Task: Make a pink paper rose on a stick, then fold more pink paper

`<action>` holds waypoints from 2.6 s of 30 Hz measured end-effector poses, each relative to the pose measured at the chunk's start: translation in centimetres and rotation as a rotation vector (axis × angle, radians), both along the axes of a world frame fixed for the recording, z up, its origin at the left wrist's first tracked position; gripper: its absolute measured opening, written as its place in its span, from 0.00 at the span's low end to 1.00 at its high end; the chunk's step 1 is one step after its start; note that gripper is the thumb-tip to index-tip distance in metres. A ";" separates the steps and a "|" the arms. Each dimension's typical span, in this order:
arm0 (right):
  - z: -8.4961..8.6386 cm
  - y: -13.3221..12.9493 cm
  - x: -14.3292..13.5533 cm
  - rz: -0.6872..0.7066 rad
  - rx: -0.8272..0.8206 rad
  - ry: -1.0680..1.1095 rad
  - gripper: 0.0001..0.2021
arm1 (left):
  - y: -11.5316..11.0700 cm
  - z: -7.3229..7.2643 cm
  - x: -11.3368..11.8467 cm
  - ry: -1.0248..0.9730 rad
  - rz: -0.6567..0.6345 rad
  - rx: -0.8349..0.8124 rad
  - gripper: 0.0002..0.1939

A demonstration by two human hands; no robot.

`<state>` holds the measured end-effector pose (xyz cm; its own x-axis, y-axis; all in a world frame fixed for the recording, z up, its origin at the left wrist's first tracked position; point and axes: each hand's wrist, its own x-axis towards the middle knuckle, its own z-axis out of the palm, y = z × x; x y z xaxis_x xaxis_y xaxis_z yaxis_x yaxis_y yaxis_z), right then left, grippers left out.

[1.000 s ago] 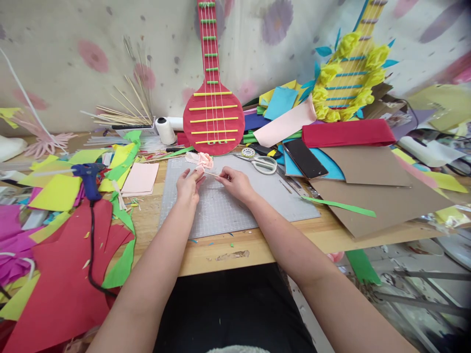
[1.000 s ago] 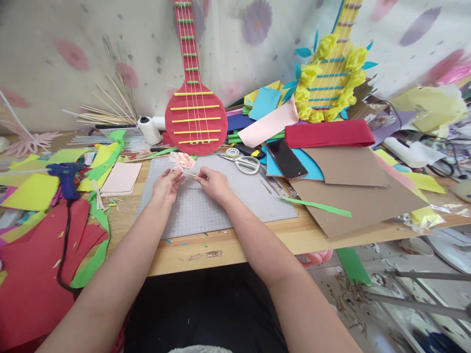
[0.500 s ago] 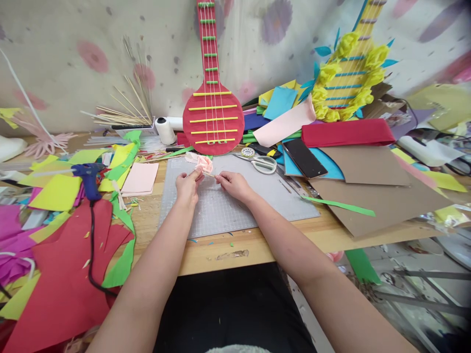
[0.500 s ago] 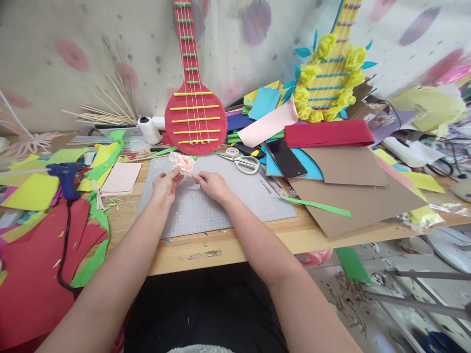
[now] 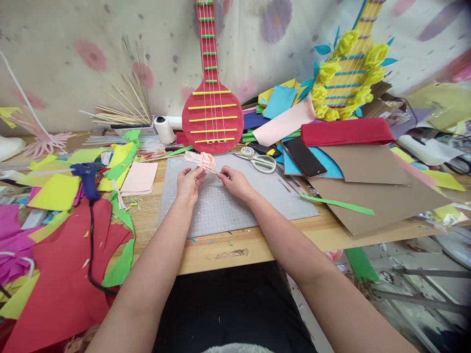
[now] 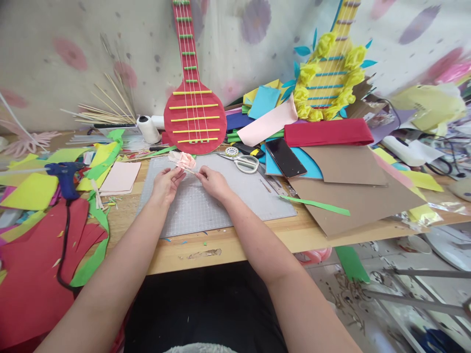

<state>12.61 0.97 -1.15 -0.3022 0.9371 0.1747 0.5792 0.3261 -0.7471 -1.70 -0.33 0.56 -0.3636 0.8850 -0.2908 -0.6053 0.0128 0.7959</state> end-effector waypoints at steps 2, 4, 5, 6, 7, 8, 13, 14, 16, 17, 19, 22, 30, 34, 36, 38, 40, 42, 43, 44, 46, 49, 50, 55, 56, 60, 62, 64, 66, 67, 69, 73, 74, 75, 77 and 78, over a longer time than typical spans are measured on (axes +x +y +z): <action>0.0 0.0 0.0 0.006 -0.011 -0.003 0.10 | -0.1 0.0 0.0 0.022 0.014 -0.020 0.18; 0.0 -0.1 -0.1 0.014 -0.024 -0.010 0.10 | -0.1 0.0 0.1 0.045 0.035 -0.026 0.20; 0.1 -0.1 -0.1 0.017 -0.030 -0.013 0.10 | -0.1 -0.1 0.1 0.054 0.044 -0.024 0.21; 0.1 -0.2 -0.2 0.021 -0.037 -0.014 0.10 | -0.1 -0.1 0.1 0.061 0.049 -0.023 0.21; 0.2 -0.2 -0.2 0.026 -0.048 -0.010 0.10 | -0.1 -0.1 0.1 0.066 0.052 -0.024 0.21; 0.2 -0.2 -0.3 0.032 -0.068 0.002 0.11 | 0.0 -0.1 0.0 0.066 0.054 -0.026 0.21; 0.4 0.2 0.1 0.029 -0.438 0.430 0.12 | 0.1 0.1 -0.2 0.026 -0.027 -0.063 0.12; 0.5 0.3 0.3 0.030 -0.535 0.575 0.13 | 0.1 0.1 -0.2 0.016 -0.077 -0.068 0.10; 0.7 0.4 0.7 0.103 -0.668 0.805 0.15 | -0.1 0.3 -0.1 -0.005 -0.194 -0.072 0.06; 0.8 0.4 0.8 0.134 -0.701 0.884 0.17 | -0.2 0.4 -0.1 -0.016 -0.248 -0.076 0.06; 0.9 0.4 0.8 0.154 -0.717 0.987 0.19 | -0.4 0.4 0.0 -0.033 -0.320 -0.088 0.05; 1.0 0.2 0.4 0.110 -0.690 1.062 0.19 | -0.5 0.4 0.1 -0.025 -0.353 -0.104 0.05; 0.6 0.1 -0.4 0.043 -0.634 1.072 0.18 | -0.5 0.2 0.4 0.108 -0.295 -0.130 0.15; 0.8 0.0 -0.3 0.059 -0.661 1.087 0.16 | -0.5 0.3 0.5 0.172 -0.251 -0.128 0.17; 0.9 -0.1 -0.3 0.063 -0.679 1.087 0.16 | -0.5 0.4 0.6 0.187 -0.262 -0.133 0.16; 0.8 0.0 -0.3 0.057 -0.687 1.081 0.15 | -0.6 0.4 0.6 0.189 -0.286 -0.138 0.15; 0.6 0.2 -0.3 0.052 -0.684 1.087 0.15 | -0.6 0.4 0.5 0.189 -0.319 -0.143 0.13; 0.5 0.3 -0.4 0.054 -0.681 1.109 0.15 | -0.6 0.3 0.4 0.188 -0.353 -0.149 0.11; 0.4 0.4 -0.4 0.058 -0.680 1.120 0.15 | -0.6 0.3 0.4 0.185 -0.366 -0.153 0.10; 0.4 0.4 -0.4 0.063 -0.680 1.127 0.16 | -0.6 0.3 0.3 0.181 -0.374 -0.157 0.09; 0.5 0.4 -0.4 0.068 -0.685 1.120 0.16 | -0.5 0.3 0.3 0.176 -0.382 -0.163 0.09; 0.8 0.2 -0.5 0.065 -0.699 1.094 0.15 | -0.4 0.4 0.4 0.191 -0.350 -0.152 0.12; 0.9 0.2 -0.5 0.060 -0.699 1.096 0.14 | -0.4 0.4 0.5 0.196 -0.333 -0.138 0.13; 1.3 0.3 -0.5 0.085 -0.699 1.172 0.10 | -0.3 0.2 1.1 0.134 -0.296 -0.046 0.18; 1.3 0.3 -0.4 0.093 -0.710 1.180 0.10 | -0.3 0.1 1.2 0.129 -0.282 -0.032 0.19; 1.4 0.3 -0.3 0.091 -0.739 1.182 0.09 | -0.2 -0.4 1.6 0.144 -0.198 0.043 0.21; 1.4 0.3 -0.3 0.103 -0.725 1.200 0.10 | -0.3 -0.7 1.7 0.135 -0.164 0.071 0.22; 1.3 0.3 -0.3 0.118 -0.702 1.206 0.11 | -0.3 -0.8 1.9 0.110 -0.135 0.069 0.23; 1.1 0.3 -0.3 0.119 -0.682 1.189 0.12 | -0.3 -0.8 2.2 0.079 -0.106 0.055 0.24; 1.0 0.3 -0.2 0.117 -0.676 1.173 0.13 | -0.4 -0.8 2.3 0.065 -0.093 0.051 0.24; 0.9 0.3 -0.2 0.111 -0.663 1.142 0.13 | -0.4 -0.6 2.5 0.038 -0.081 0.058 0.23; 1.1 0.2 -0.1 0.112 -0.639 1.085 0.15 | -0.6 -0.3 2.6 0.004 -0.085 0.081 0.21; 1.2 0.1 0.0 0.107 -0.633 1.060 0.16 | -0.5 -0.3 2.5 0.004 -0.076 0.080 0.21; 1.3 0.1 0.0 0.093 -0.623 1.021 0.18 | -0.5 -0.3 2.4 0.007 -0.058 0.077 0.21; 1.3 0.1 0.2 0.044 -0.590 0.888 0.21 | -0.3 -0.4 2.0 0.015 -0.009 0.073 0.21; 1.2 0.1 0.2 0.014 -0.565 0.801 0.21 | -0.3 -0.5 1.8 0.015 0.018 0.074 0.21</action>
